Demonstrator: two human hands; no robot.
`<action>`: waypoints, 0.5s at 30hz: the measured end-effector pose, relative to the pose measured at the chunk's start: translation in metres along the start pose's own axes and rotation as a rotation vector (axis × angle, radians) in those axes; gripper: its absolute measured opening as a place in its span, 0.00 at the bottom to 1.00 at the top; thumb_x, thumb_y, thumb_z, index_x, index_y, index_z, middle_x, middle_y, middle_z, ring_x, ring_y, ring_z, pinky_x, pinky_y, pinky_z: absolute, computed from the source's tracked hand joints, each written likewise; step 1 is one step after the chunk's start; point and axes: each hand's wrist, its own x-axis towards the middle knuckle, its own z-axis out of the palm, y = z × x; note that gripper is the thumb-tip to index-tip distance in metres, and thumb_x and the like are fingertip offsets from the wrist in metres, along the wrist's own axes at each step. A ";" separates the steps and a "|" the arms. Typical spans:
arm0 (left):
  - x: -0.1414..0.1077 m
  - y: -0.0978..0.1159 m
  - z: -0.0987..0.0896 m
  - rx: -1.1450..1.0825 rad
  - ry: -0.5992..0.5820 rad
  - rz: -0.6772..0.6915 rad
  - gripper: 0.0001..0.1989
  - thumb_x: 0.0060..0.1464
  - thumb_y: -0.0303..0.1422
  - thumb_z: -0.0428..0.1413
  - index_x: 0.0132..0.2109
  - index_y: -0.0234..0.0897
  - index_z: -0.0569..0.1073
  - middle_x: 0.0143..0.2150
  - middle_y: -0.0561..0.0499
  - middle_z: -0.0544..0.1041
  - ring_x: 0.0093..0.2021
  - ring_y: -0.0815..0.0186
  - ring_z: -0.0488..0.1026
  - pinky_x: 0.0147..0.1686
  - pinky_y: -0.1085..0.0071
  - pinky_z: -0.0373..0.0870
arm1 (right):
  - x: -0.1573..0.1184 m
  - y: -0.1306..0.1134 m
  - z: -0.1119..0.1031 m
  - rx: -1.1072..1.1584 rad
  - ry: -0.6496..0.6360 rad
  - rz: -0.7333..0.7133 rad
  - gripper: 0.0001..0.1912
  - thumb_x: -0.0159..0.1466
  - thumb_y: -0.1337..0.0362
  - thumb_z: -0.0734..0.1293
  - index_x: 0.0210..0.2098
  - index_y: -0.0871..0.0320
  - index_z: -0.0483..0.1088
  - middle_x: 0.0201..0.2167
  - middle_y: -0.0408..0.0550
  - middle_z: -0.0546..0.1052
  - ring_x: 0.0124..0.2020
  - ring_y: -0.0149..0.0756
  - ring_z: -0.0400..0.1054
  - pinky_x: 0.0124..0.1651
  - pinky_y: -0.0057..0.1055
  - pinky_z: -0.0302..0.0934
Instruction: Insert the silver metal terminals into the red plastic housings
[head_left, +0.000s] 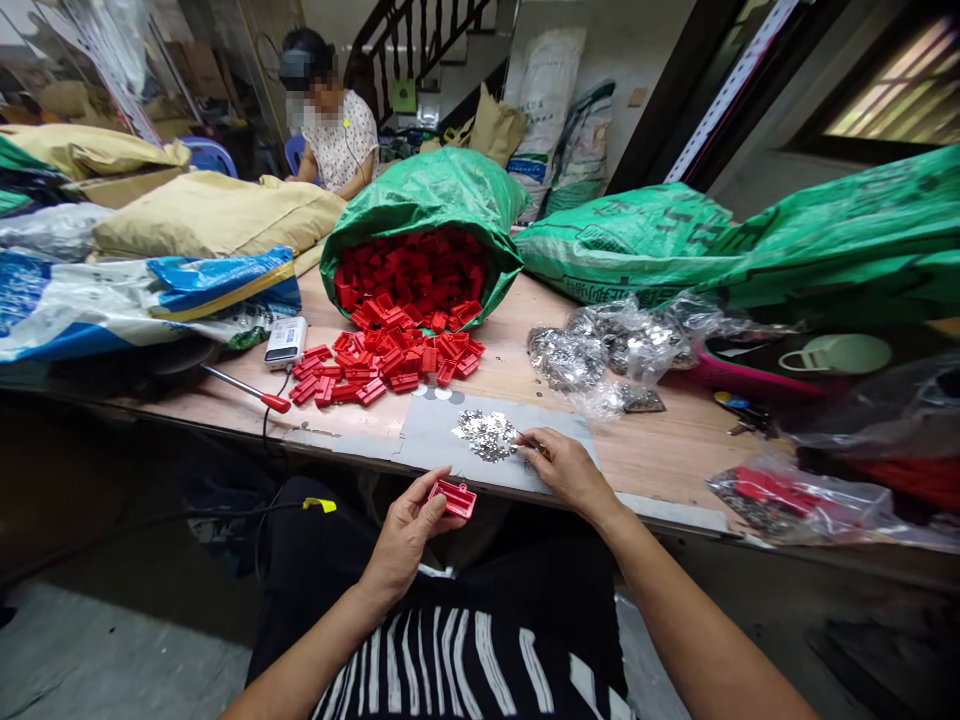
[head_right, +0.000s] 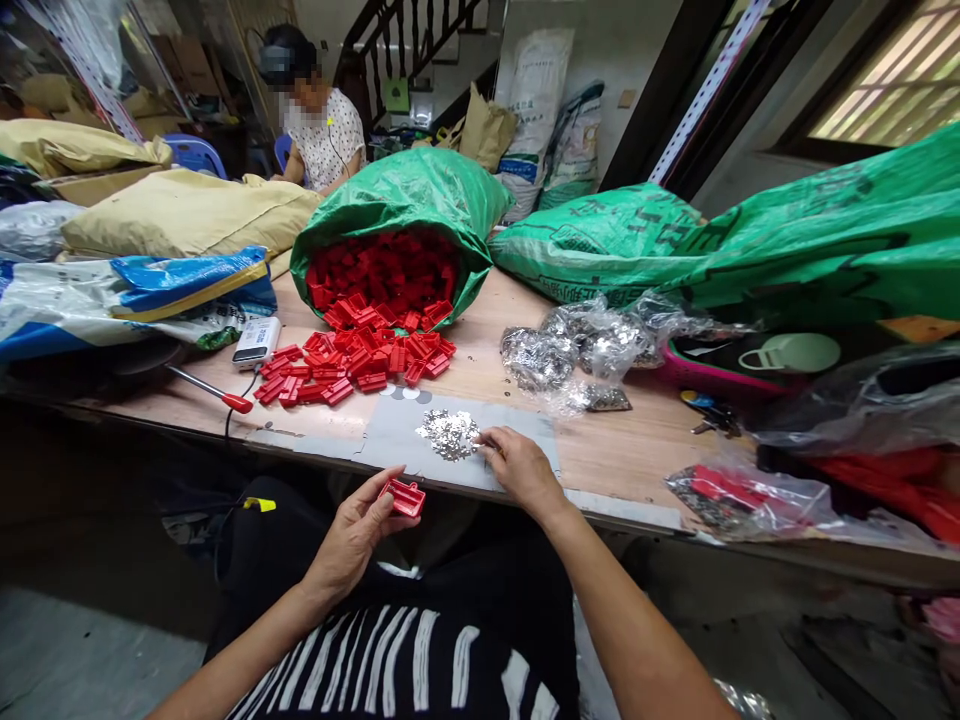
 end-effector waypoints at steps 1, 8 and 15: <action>0.000 0.001 0.001 -0.022 -0.002 -0.014 0.22 0.53 0.39 0.59 0.55 0.38 0.71 0.39 0.48 0.76 0.39 0.64 0.73 0.44 0.62 0.74 | 0.003 0.005 -0.001 -0.041 -0.020 -0.024 0.08 0.63 0.64 0.62 0.38 0.56 0.72 0.37 0.48 0.76 0.38 0.39 0.69 0.43 0.35 0.60; -0.001 0.003 0.005 -0.100 -0.012 -0.073 0.24 0.52 0.39 0.61 0.55 0.37 0.72 0.38 0.47 0.75 0.38 0.64 0.73 0.41 0.60 0.76 | 0.012 0.007 0.004 -0.131 -0.095 -0.105 0.08 0.64 0.65 0.61 0.38 0.55 0.72 0.36 0.47 0.75 0.37 0.36 0.69 0.41 0.32 0.60; 0.000 0.004 0.005 -0.131 -0.014 -0.062 0.21 0.52 0.37 0.61 0.53 0.39 0.72 0.40 0.48 0.74 0.38 0.65 0.73 0.40 0.59 0.76 | 0.017 0.007 0.001 0.026 -0.093 -0.083 0.05 0.62 0.63 0.62 0.33 0.56 0.69 0.32 0.45 0.74 0.32 0.34 0.66 0.36 0.29 0.58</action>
